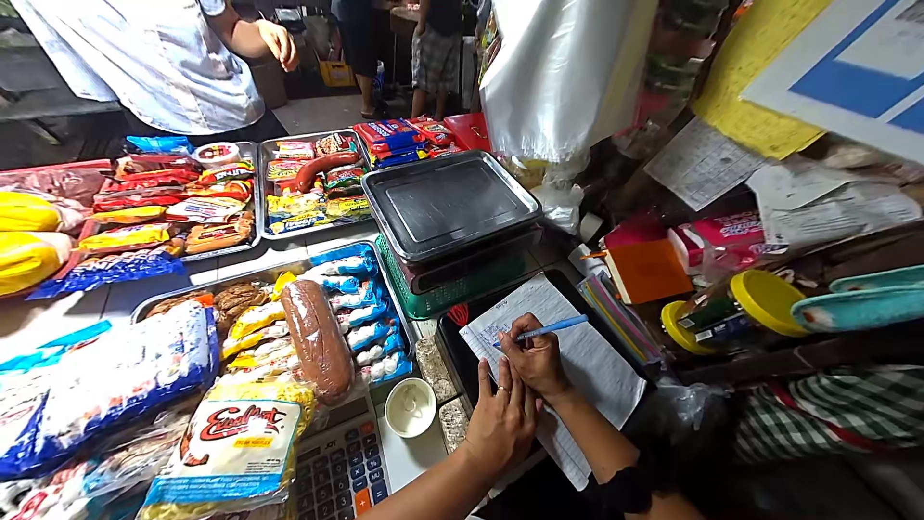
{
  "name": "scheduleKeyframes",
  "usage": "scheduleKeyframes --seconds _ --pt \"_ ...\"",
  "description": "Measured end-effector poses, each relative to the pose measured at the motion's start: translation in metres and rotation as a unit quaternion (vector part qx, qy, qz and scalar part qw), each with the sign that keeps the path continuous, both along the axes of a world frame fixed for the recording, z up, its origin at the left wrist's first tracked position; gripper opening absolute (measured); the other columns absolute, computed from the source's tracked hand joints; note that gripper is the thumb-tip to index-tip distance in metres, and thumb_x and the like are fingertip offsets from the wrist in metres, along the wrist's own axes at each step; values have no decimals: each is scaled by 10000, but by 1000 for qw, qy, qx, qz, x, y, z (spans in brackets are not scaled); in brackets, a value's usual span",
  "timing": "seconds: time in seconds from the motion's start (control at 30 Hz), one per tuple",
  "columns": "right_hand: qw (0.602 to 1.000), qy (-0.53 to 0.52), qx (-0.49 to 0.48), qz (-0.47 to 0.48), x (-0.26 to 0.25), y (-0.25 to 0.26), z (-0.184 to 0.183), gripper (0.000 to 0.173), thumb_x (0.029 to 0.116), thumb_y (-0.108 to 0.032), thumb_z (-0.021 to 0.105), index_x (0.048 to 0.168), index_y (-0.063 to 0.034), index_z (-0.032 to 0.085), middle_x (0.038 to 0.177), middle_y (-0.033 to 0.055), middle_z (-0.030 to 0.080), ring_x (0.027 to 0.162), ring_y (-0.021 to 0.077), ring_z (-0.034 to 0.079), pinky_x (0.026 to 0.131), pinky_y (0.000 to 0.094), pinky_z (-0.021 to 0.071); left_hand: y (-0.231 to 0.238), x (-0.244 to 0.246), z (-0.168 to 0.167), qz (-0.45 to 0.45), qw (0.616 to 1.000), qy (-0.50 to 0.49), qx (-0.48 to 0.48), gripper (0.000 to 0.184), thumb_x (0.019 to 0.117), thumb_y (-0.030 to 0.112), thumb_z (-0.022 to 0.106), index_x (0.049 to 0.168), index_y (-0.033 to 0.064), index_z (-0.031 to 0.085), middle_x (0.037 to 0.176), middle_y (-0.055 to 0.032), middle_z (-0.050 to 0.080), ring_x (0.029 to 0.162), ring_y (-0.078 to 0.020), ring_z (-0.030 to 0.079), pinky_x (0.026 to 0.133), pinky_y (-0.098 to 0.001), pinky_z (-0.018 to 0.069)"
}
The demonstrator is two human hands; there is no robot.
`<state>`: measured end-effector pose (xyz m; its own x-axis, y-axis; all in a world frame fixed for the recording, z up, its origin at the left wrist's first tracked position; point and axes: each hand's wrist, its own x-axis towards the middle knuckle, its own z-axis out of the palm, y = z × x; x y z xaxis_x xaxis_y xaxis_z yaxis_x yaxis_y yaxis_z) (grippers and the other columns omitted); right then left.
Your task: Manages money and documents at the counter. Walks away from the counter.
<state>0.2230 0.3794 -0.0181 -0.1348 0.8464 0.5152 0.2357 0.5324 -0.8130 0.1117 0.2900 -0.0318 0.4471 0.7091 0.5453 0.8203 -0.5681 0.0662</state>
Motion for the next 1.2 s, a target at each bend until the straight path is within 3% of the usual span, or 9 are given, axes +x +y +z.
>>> scheduleKeyframes --seconds 1.2 --pt "999 -19 12 -33 1 0 1 104 860 -44 674 821 -39 578 681 -41 544 556 -41 467 514 111 394 0 0 -2 8 1000 6 9 449 1070 284 396 1146 12 745 1232 -183 724 1183 -378 682 956 -661 499"
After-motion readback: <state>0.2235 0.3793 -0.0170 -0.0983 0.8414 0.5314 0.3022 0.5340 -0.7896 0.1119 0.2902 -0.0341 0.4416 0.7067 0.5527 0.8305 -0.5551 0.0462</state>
